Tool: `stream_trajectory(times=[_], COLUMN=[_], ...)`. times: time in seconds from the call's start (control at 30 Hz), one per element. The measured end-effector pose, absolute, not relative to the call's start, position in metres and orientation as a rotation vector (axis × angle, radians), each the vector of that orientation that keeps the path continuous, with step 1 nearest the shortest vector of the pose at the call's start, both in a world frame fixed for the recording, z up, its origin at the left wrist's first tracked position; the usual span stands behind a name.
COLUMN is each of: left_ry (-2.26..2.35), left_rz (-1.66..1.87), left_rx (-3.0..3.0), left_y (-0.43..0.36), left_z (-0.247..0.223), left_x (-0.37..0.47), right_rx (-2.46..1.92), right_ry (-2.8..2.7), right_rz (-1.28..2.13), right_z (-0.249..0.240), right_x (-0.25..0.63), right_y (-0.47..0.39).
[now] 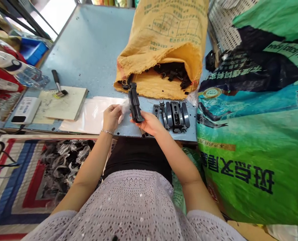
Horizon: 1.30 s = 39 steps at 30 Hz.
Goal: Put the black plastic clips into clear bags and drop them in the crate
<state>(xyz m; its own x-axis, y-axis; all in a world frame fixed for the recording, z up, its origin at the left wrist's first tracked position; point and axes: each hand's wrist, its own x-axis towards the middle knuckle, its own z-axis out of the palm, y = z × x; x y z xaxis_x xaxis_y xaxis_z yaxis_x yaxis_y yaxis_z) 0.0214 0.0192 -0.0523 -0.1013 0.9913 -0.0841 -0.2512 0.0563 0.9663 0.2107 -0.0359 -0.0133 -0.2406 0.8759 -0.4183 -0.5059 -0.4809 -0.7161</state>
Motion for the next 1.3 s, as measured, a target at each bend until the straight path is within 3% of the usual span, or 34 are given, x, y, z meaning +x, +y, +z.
stream_trajectory(times=[0.17,0.43,0.83,1.3], left_ry=[1.085,1.267,1.126,1.128], left_rz=[1.421,1.212,1.058,1.135], left_rx=[0.822,1.447,0.955,1.002], left_y=[0.02,0.005,0.021,0.039], left_z=[-0.045,-0.048,-0.038,-0.015], left_x=[0.01,0.016,0.029,0.041], right_rx=[-1.012,-0.943,-0.924,-0.971], right_ry=[-0.539,-0.517,-0.312,-0.629], right_rz=[1.784,1.863,2.079,1.878], right_z=[-0.009,-0.003,-0.016,0.004], right_x=[0.211,0.214,0.217,0.219], right_y=[-0.031,0.002,0.012,0.011])
